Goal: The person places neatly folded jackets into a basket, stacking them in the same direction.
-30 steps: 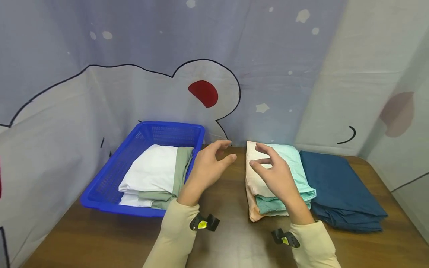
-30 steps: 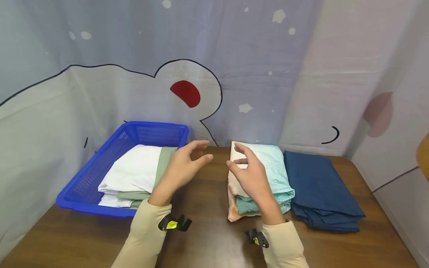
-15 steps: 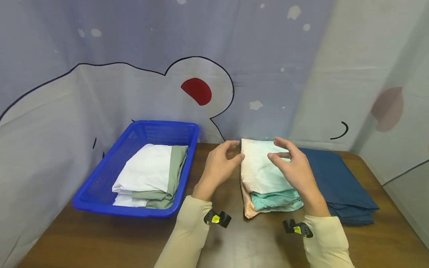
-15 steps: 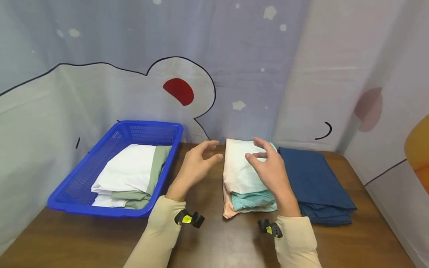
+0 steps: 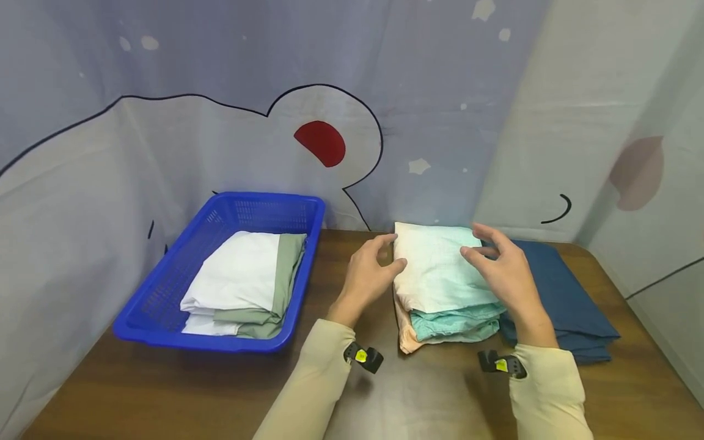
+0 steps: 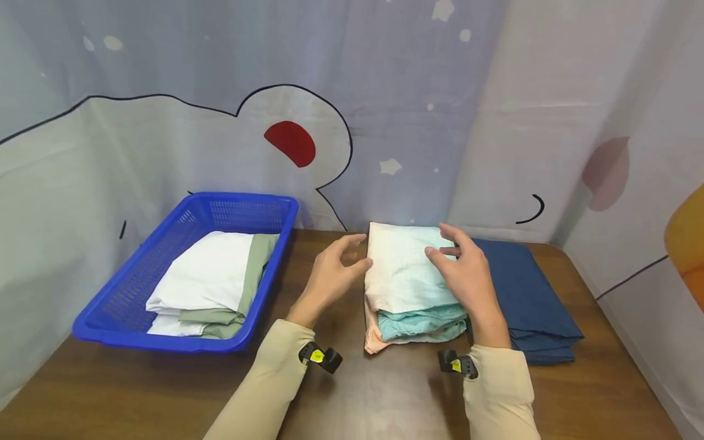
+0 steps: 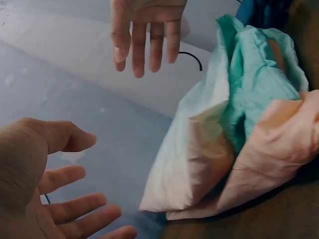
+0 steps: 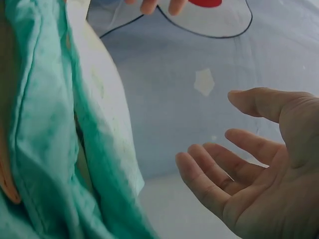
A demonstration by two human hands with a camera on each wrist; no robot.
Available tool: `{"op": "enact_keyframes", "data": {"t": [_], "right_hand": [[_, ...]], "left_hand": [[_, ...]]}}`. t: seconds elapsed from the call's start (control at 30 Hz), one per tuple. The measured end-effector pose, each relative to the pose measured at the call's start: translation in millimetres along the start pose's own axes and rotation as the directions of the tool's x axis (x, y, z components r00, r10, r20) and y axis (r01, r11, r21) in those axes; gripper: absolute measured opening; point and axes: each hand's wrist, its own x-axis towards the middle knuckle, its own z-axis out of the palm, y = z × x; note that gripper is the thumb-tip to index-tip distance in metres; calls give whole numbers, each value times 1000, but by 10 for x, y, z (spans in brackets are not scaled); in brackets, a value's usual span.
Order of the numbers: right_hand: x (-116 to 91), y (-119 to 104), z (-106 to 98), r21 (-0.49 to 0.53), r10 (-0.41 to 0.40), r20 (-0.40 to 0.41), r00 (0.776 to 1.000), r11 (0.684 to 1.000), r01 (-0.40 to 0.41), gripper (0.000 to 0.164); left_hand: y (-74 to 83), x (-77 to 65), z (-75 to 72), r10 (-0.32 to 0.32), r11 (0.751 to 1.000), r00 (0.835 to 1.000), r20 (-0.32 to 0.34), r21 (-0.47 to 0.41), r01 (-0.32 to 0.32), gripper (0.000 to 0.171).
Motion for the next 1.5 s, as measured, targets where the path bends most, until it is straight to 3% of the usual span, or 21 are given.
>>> {"op": "enact_keyframes", "data": {"t": [0.33,0.53,0.83,1.1,1.37,1.5], "right_hand": [[63,205,-80,-177,149,51,988,975,-138,70],[99,308,-84,-190,222,137,965,962,-194,73],[113,374,8,-260,325,188,927,926,-272,73],[114,423,70,-262,350,211,912,920,-293,74],[122,439,143,-195,346,238,908,933,-304,77],[124,437,161,-207,336,249,908,935,-289,76]], "left_hand": [[-146,-34,185,-85,996,994,70,-10,86,66],[-219,-34,251,-120,992,980,156,-24,125,80],[-272,-44,294,-162,984,972,171,-51,172,81],[-319,-51,299,-210,972,958,198,-62,226,76],[-372,-28,294,-209,976,960,184,-24,217,71],[-377,-21,292,-214,973,959,185,-49,226,68]]}}
